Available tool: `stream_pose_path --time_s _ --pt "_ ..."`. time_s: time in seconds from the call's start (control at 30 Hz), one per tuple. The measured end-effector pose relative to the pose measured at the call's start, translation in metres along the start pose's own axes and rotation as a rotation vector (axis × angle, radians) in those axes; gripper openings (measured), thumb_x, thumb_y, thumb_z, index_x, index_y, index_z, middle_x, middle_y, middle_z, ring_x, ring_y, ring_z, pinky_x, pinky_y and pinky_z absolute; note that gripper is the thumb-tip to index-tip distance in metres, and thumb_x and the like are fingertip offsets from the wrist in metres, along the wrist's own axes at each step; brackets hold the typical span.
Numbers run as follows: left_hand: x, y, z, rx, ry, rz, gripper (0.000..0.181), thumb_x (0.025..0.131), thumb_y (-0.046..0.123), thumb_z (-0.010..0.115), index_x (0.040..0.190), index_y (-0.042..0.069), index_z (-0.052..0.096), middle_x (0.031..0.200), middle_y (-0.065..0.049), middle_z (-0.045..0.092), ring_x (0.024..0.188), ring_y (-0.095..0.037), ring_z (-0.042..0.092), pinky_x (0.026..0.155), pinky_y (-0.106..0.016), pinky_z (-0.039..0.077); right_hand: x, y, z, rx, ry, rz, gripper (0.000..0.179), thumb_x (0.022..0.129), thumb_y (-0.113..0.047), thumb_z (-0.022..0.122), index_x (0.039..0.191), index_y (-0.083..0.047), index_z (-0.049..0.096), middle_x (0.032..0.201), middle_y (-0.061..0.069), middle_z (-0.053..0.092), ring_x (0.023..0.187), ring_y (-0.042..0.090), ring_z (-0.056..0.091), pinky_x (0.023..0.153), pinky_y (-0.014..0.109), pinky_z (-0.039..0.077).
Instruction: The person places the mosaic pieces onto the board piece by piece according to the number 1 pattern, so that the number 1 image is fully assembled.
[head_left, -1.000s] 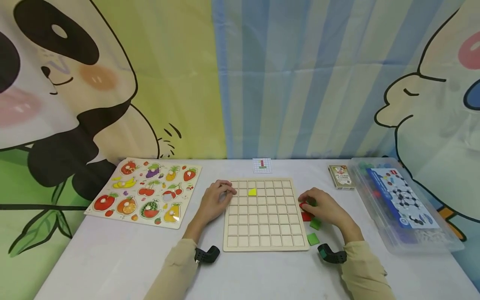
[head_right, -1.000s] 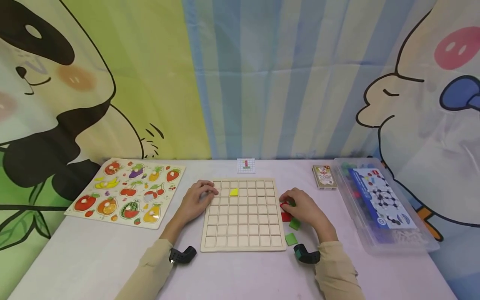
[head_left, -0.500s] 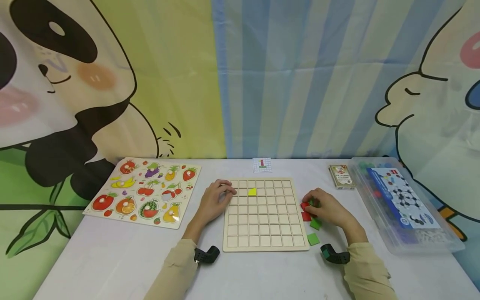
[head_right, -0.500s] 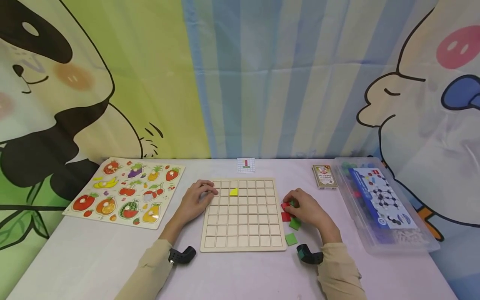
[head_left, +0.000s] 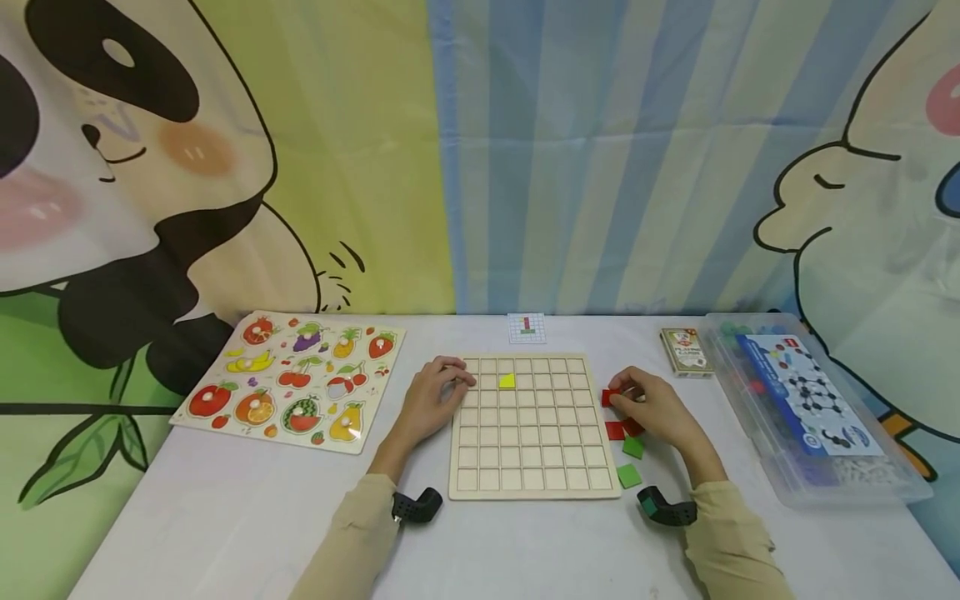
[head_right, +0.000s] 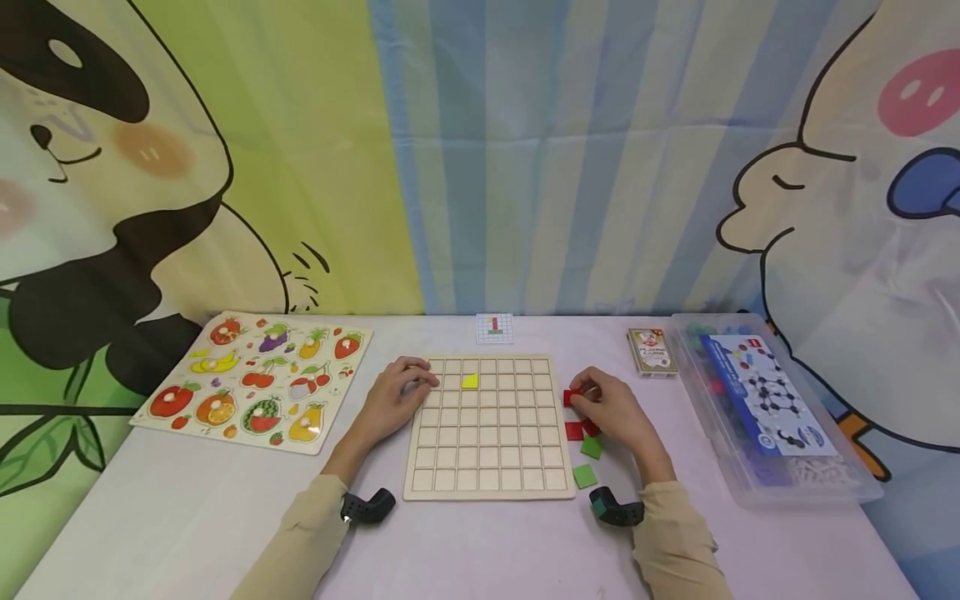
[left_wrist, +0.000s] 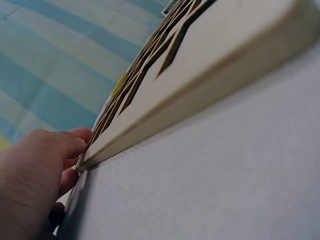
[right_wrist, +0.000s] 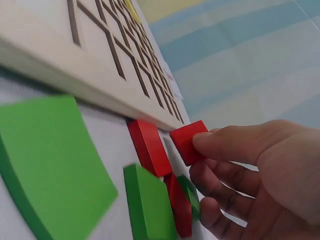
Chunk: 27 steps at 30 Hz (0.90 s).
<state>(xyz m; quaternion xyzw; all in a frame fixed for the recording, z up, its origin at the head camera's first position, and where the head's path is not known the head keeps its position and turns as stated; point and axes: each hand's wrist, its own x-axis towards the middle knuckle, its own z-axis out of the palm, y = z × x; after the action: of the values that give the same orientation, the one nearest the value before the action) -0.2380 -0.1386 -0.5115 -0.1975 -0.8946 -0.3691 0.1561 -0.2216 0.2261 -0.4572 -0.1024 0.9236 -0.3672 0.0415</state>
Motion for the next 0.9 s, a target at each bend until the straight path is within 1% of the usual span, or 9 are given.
stream_pose_path --time_s 0.17,0.27,0.37,0.5,0.6,0.7,0.9 --pt "0.001 0.001 -0.001 -0.009 0.001 0.001 0.009 0.089 0.017 0.063 0.091 0.022 0.07 0.115 0.001 0.059 0.108 -0.022 0.054 0.09 -0.047 0.039 0.006 -0.009 0.006 0.042 0.049 -0.021 0.014 0.089 -0.012 0.063 0.102 -0.008 0.059 0.098 0.01 0.064 0.087 0.024 0.06 0.068 0.03 0.048" --pt "0.001 0.001 -0.002 -0.012 -0.011 -0.009 0.009 0.09 0.017 0.062 0.092 0.022 0.07 0.116 0.0 0.059 0.108 -0.022 0.054 0.09 -0.048 0.038 0.009 -0.014 0.01 0.072 0.053 -0.038 0.014 0.09 -0.014 0.062 0.103 -0.009 0.059 0.099 0.009 0.063 0.088 0.023 0.06 0.071 0.031 0.048" --pt "0.001 0.001 -0.002 -0.008 -0.017 -0.012 0.01 0.089 0.017 0.062 0.092 0.022 0.07 0.115 0.0 0.059 0.108 -0.023 0.054 0.09 -0.048 0.039 0.013 -0.021 0.016 0.113 0.031 -0.063 0.015 0.09 -0.015 0.063 0.104 -0.009 0.059 0.101 0.009 0.064 0.088 0.022 0.061 0.074 0.031 0.049" --pt "0.001 0.001 -0.004 0.002 -0.014 -0.018 0.01 0.088 0.016 0.063 0.091 0.023 0.07 0.115 0.0 0.059 0.107 -0.023 0.055 0.091 -0.049 0.039 0.02 -0.035 0.026 0.177 -0.005 -0.103 0.015 0.09 -0.014 0.063 0.103 -0.008 0.059 0.101 0.01 0.064 0.087 0.021 0.062 0.072 0.03 0.05" --pt "0.0 0.001 -0.004 0.001 -0.011 -0.026 0.011 0.088 0.015 0.063 0.091 0.023 0.07 0.116 0.001 0.059 0.108 -0.023 0.054 0.091 -0.049 0.039 0.027 -0.046 0.036 0.2 -0.029 -0.133 0.015 0.09 -0.014 0.063 0.103 -0.008 0.059 0.101 0.01 0.065 0.086 0.021 0.062 0.071 0.029 0.05" --pt "-0.001 0.0 -0.003 -0.006 -0.013 -0.031 0.011 0.088 0.015 0.063 0.092 0.023 0.07 0.116 0.001 0.059 0.109 -0.023 0.054 0.091 -0.049 0.038 0.035 -0.056 0.045 0.208 -0.051 -0.143 0.014 0.09 -0.013 0.063 0.102 -0.008 0.06 0.101 0.01 0.065 0.087 0.021 0.061 0.071 0.03 0.05" --pt "0.001 0.0 -0.001 0.009 -0.022 -0.016 0.011 0.088 0.016 0.063 0.092 0.024 0.07 0.116 0.002 0.059 0.109 -0.022 0.054 0.089 -0.046 0.039 0.05 -0.066 0.06 0.179 -0.067 -0.117 0.011 0.09 -0.014 0.062 0.1 -0.01 0.06 0.1 0.009 0.065 0.086 0.02 0.061 0.07 0.03 0.048"
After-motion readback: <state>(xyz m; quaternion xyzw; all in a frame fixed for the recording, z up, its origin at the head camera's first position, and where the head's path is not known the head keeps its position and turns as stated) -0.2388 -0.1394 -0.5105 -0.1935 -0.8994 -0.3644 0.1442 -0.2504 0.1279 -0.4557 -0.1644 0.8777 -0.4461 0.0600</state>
